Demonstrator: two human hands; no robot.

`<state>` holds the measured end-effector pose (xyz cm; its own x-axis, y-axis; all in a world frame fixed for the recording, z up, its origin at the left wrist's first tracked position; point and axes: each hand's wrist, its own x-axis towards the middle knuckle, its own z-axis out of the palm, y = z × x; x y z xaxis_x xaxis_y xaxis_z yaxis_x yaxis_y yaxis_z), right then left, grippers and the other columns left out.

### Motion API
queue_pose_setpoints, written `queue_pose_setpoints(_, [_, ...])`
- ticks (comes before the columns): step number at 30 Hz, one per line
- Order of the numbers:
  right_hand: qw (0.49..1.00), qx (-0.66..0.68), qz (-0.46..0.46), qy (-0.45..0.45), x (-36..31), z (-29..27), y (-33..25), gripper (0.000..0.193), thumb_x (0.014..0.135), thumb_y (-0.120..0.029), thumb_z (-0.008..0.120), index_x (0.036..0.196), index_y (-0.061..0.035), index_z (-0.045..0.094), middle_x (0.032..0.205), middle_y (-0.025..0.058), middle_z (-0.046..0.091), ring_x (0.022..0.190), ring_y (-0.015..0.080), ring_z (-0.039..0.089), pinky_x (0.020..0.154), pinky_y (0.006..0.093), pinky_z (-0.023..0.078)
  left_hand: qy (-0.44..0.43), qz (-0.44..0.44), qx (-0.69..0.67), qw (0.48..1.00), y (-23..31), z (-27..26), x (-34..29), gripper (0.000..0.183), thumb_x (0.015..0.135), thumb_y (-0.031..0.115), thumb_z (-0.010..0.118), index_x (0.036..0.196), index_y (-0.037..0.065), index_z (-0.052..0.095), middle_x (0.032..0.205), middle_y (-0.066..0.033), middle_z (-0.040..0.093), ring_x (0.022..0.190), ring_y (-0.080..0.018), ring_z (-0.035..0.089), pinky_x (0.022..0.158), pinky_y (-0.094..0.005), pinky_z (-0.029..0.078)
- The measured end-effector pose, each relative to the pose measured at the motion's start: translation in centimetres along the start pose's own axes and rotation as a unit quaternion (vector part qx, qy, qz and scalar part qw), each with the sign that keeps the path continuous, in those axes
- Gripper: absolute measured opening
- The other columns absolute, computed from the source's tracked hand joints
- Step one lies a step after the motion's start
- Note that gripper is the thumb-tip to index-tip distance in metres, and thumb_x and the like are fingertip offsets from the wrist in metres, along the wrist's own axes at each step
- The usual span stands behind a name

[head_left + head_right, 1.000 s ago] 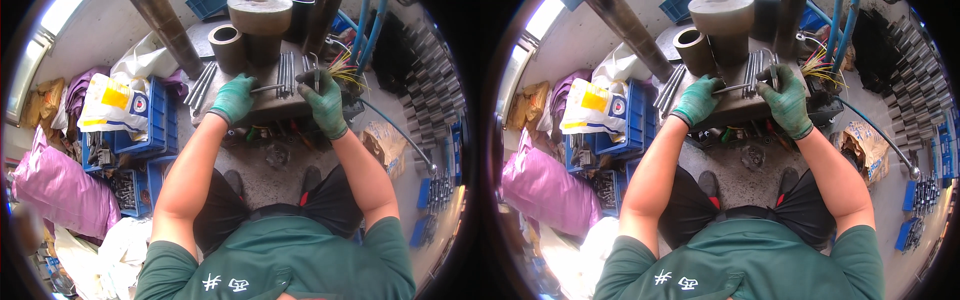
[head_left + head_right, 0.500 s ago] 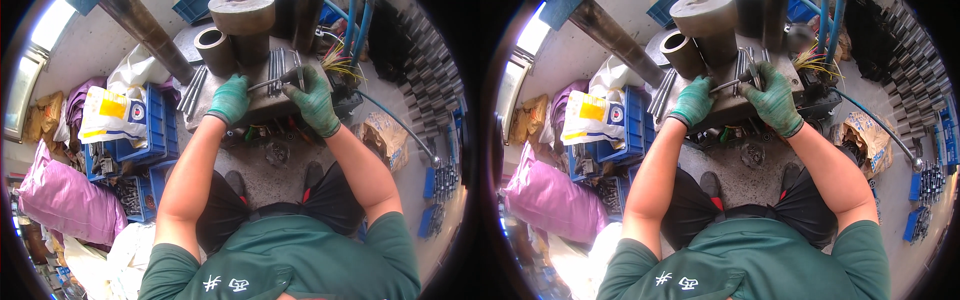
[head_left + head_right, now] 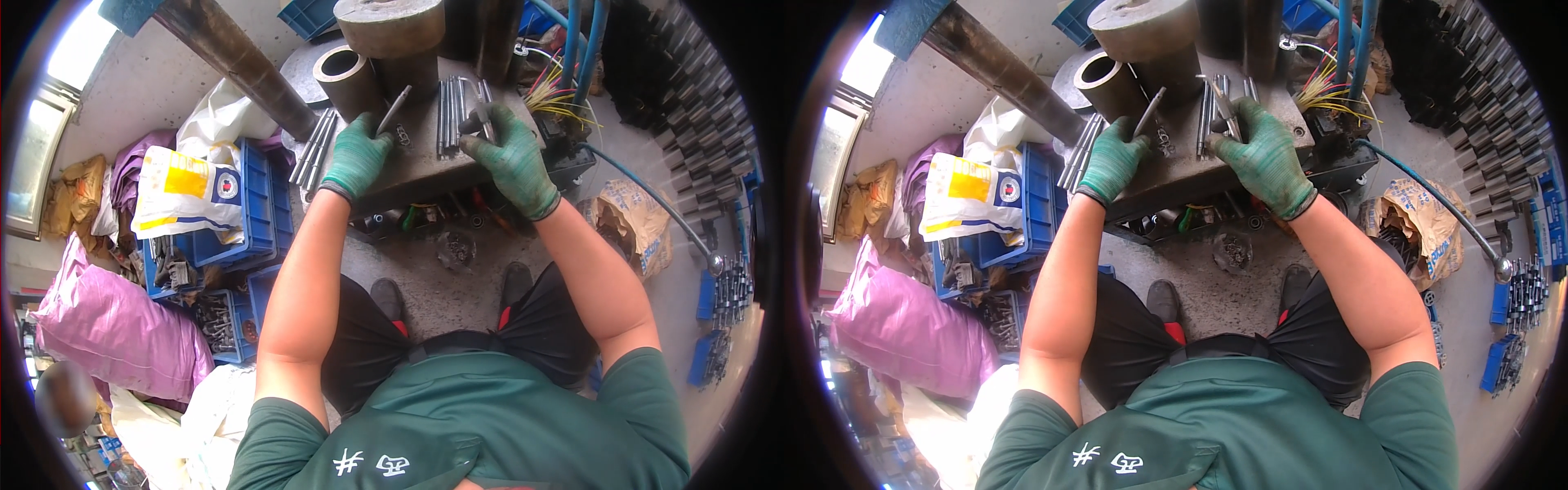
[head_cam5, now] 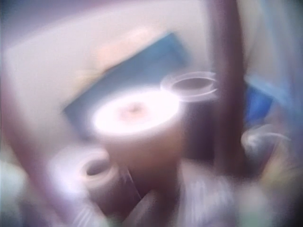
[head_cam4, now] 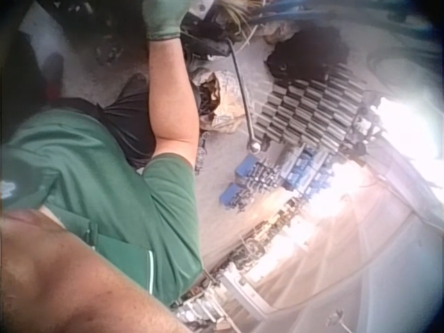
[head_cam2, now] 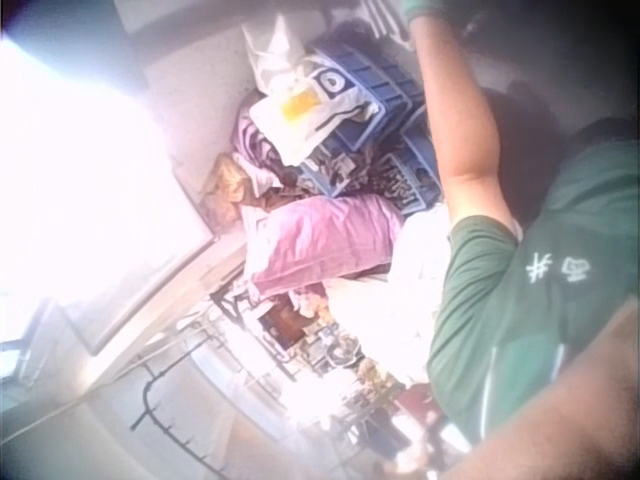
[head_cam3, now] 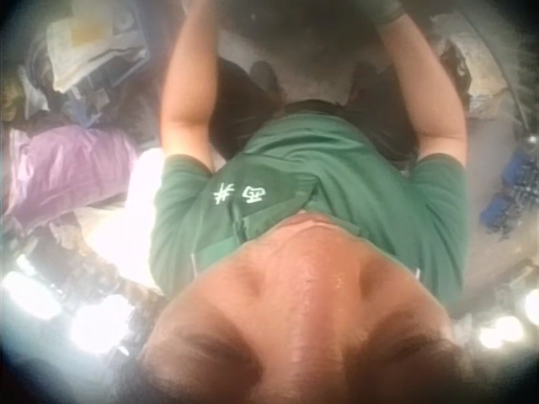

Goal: The person holds and looks at a small metal tube and a cluster of thin metal pins while wearing green gloves, then puts them down on a workbench.

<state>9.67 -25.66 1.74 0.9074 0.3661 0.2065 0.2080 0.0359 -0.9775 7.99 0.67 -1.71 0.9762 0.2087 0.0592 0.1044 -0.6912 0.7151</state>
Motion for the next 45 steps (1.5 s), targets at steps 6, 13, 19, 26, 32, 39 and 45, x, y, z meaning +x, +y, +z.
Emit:
queue_pose_setpoints(6, [0.985,0.077,0.136,-0.078,0.4,-0.7,0.4,0.058,0.086,-0.010,0.074,0.140,0.0023,0.056,0.112,0.0097,0.066,0.102,0.0162,0.063,0.093,0.0319,0.052,-0.033,-0.115,-0.228,0.966,1.6,-1.1,-0.4,0.031,0.094,0.016,0.067,0.118,-0.003,0.067,0.096,-0.0135,0.073,0.081,-0.0219,0.067,0.075,-0.0341,0.056])
queue_pose_setpoints(13, [0.865,-0.458,-0.175,-0.101,-0.2,-0.2,-0.2,0.066,0.075,-0.001,0.069,0.140,-0.0064,0.061,0.122,0.0168,0.065,0.108,0.0339,0.064,0.097,0.0429,0.054,-0.046,-0.221,-0.520,0.824,2.8,-0.6,-2.3,0.025,0.094,0.016,0.064,0.115,0.003,0.066,0.092,-0.0073,0.070,0.067,-0.0124,0.056,0.058,-0.0268,0.047])
queue_pose_setpoints(19, [0.831,-0.475,-0.275,-0.090,0.2,0.2,1.1,0.070,0.070,0.001,0.077,0.138,-0.0152,0.067,0.115,0.0110,0.070,0.103,0.0340,0.065,0.090,0.0449,0.056,-0.053,-0.242,-0.593,0.766,2.7,-0.1,-2.9,0.010,0.092,0.008,0.065,0.097,0.010,0.057,0.077,0.0009,0.053,0.057,-0.0088,0.044,0.049,-0.0220,0.035])
queue_pose_setpoints(26, [0.828,-0.483,-0.268,-0.097,0.0,0.9,0.8,0.072,0.066,0.004,0.077,0.136,-0.0111,0.068,0.119,0.0147,0.070,0.105,0.0364,0.065,0.092,0.0462,0.054,-0.063,-0.254,-0.617,0.743,2.6,-0.5,-3.1,0.011,0.091,0.007,0.066,0.094,0.011,0.056,0.075,0.0031,0.050,0.056,-0.0073,0.043,0.049,-0.0207,0.034])
queue_pose_setpoints(32, [0.808,-0.506,-0.288,-0.090,0.3,0.8,1.3,0.065,0.075,-0.003,0.076,0.138,-0.0168,0.068,0.114,0.0097,0.070,0.101,0.0323,0.065,0.086,0.0439,0.055,-0.061,-0.260,-0.622,0.736,3.1,-0.8,-3.4,0.011,0.091,0.007,0.066,0.093,0.011,0.056,0.075,0.0034,0.049,0.057,-0.0070,0.043,0.049,-0.0204,0.033])
queue_pose_setpoints(39, [0.816,-0.486,-0.300,-0.085,0.5,0.2,1.5,0.061,0.076,0.002,0.071,0.135,-0.0138,0.070,0.110,0.0143,0.072,0.099,0.0333,0.068,0.086,0.0433,0.057,-0.028,-0.185,-0.505,0.842,3.6,-0.8,-4.0,0.016,0.097,0.014,0.062,0.110,0.004,0.064,0.085,-0.0016,0.061,0.062,-0.0105,0.054,0.052,-0.0236,0.043])
queue_pose_setpoints(45, [0.969,-0.241,-0.005,-0.054,0.9,-0.7,-0.4,0.050,0.089,-0.004,0.066,0.139,-0.0088,0.067,0.109,0.0153,0.077,0.094,0.0228,0.073,0.090,0.0348,0.057,-0.007,-0.085,-0.364,0.928,4.0,-1.6,-4.8,0.044,0.103,0.017,0.053,0.142,-0.002,0.059,0.098,-0.0074,0.070,0.070,-0.0128,0.063,0.060,-0.0259,0.051])
